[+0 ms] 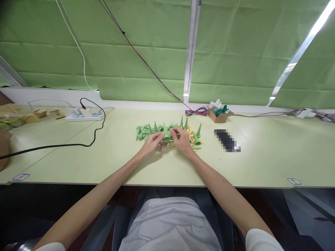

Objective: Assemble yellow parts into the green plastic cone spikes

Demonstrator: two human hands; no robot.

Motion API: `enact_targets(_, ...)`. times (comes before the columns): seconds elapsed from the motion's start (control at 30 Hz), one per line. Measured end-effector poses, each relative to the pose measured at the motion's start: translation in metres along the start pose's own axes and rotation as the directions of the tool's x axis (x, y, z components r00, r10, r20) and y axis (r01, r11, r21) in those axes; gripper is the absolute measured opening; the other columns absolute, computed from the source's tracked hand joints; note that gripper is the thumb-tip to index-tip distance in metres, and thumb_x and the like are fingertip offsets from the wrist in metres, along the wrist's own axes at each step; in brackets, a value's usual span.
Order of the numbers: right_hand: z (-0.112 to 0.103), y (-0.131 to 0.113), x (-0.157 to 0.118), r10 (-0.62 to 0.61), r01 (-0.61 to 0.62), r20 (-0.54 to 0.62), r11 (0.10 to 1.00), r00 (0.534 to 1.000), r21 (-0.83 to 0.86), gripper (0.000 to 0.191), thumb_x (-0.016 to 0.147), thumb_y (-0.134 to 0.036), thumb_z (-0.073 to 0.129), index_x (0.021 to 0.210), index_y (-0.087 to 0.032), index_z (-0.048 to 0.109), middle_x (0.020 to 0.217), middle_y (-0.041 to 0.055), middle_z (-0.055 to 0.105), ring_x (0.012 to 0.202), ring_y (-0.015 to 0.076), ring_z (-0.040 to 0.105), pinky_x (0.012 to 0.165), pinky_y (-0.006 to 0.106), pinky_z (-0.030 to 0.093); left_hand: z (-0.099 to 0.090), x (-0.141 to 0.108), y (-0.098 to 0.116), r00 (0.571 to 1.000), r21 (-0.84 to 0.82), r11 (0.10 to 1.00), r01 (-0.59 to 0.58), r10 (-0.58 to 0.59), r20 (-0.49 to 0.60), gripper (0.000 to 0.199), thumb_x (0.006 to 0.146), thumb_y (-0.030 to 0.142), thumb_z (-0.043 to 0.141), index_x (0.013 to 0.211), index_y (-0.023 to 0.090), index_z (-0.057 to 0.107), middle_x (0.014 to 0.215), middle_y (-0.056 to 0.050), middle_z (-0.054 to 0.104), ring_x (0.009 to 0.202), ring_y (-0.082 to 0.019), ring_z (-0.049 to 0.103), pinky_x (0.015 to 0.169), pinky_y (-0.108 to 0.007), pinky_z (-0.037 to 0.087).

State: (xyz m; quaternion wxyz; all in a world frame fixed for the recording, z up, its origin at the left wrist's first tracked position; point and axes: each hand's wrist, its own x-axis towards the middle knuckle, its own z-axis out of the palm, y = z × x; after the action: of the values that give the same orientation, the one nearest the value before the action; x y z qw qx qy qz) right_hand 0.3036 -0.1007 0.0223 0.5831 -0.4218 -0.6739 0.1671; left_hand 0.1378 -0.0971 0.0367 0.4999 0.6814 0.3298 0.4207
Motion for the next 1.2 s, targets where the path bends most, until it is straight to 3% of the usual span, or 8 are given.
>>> enact_targets(0.2,0.000,0.000,0.000,-0.012,0.012,0.007,1.000,1.000,-0.005,0.028,0.094,-0.044,0.048,0.082,-0.020,0.058,0.075,0.0019,0.059,0.069,0.0147,0.054,0.063,0.026,0.047,0.000,-0.002,0.004,1.000,0.060,0.998,-0.018,0.018,0.010,0.048,0.087,0.061,0.055,0.093,0.014,0.065,0.058,-0.002,0.059,0.050,-0.016,0.061,0.038,-0.023,0.042)
enact_targets(0.67,0.001,0.004,0.001,-0.018,0.019,0.018,0.999,1.000,-0.031,0.029,0.094,-0.044,0.048,0.081,-0.021,0.059,0.077,0.0030,0.061,0.070,0.0158,0.055,0.062,0.026,0.046,-0.001,-0.004,-0.001,0.996,0.134,0.987,-0.094,0.091,0.023,0.035,0.083,0.052,0.064,0.088,0.018,0.059,0.062,-0.001,0.058,0.050,-0.015,0.057,0.040,-0.024,0.040)
enact_targets(1.0,0.001,0.004,0.001,-0.014,0.015,0.023,0.999,1.000,-0.047,0.030,0.094,-0.045,0.049,0.081,-0.020,0.061,0.076,0.0039,0.064,0.069,0.0161,0.058,0.060,0.027,0.046,0.001,-0.003,-0.007,0.981,0.286,0.944,-0.165,0.187,-0.052,0.033,0.086,0.044,0.061,0.104,0.016,0.062,0.105,-0.010,0.062,0.061,-0.013,0.063,0.048,-0.024,0.047)
enact_targets(1.2,0.002,0.005,0.001,-0.004,0.005,0.014,0.999,1.000,-0.049,0.031,0.094,-0.046,0.049,0.081,-0.020,0.062,0.072,0.0032,0.063,0.065,0.0154,0.056,0.057,0.026,0.044,0.001,-0.001,-0.010,0.978,0.279,0.943,-0.180,0.203,-0.054,0.032,0.088,0.039,0.059,0.111,0.017,0.061,0.114,-0.011,0.059,0.060,-0.011,0.061,0.048,-0.024,0.047)
